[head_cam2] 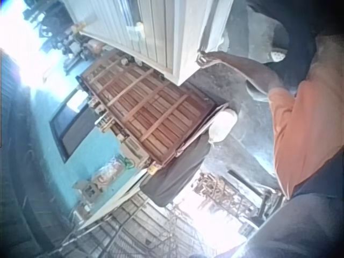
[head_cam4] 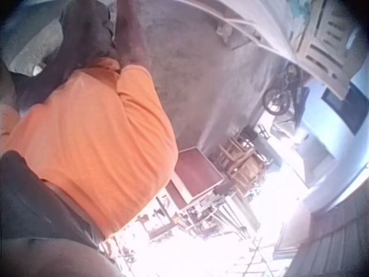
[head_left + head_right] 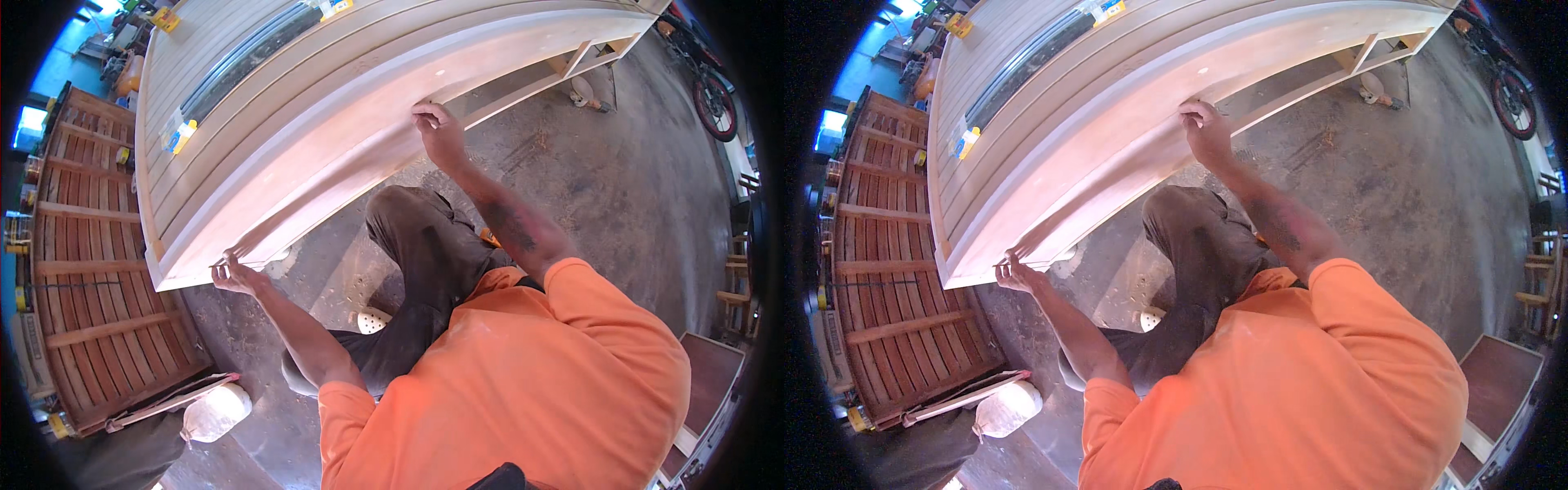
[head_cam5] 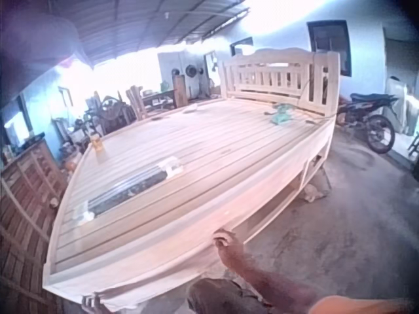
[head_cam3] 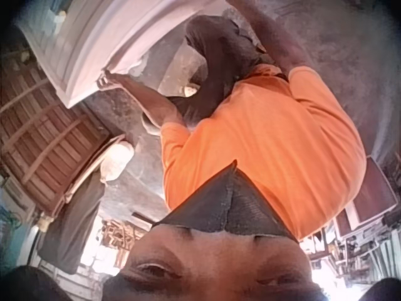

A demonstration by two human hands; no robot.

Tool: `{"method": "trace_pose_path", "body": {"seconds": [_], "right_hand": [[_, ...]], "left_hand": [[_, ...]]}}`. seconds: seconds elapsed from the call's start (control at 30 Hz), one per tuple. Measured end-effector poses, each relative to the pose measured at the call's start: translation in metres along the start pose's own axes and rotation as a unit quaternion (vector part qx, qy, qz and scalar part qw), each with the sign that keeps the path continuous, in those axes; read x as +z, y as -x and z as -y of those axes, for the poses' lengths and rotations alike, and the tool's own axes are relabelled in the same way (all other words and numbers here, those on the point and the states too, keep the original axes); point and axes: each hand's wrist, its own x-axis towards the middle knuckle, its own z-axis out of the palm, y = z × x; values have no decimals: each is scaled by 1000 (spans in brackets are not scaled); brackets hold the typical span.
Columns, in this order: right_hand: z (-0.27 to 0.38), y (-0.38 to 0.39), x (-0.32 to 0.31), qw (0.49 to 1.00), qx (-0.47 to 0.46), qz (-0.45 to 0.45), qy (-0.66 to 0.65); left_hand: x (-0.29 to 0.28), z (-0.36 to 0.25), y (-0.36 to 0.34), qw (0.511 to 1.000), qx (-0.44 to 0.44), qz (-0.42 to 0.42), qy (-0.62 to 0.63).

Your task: The recorder is cutting a piece of wood using a miter saw and then fitting it into a wooden frame or drawer.

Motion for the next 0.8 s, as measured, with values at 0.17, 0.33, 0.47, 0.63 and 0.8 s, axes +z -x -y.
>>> {"method": "trace_pose_path", "body": {"seconds": [0.17,0.33,0.47,0.63,0.8], "right_hand": [[-7,6,-1,979,79,-161,94],[-32,0,-50,980,91,-174,17],[-14,-7,-69,981,126,-150,7],[2,-9,-80,984,122,-121,54],[-10,-7,-70,986,100,-62,114]], "left_hand": [[-1,5,-8,999,25,2,34],[5,-7,5,1000,-11,9,-8],[2,-9,3,1000,-19,2,1],[7,3,7,999,-23,-23,-31],[22,24,24,996,-88,-11,-16]]}}
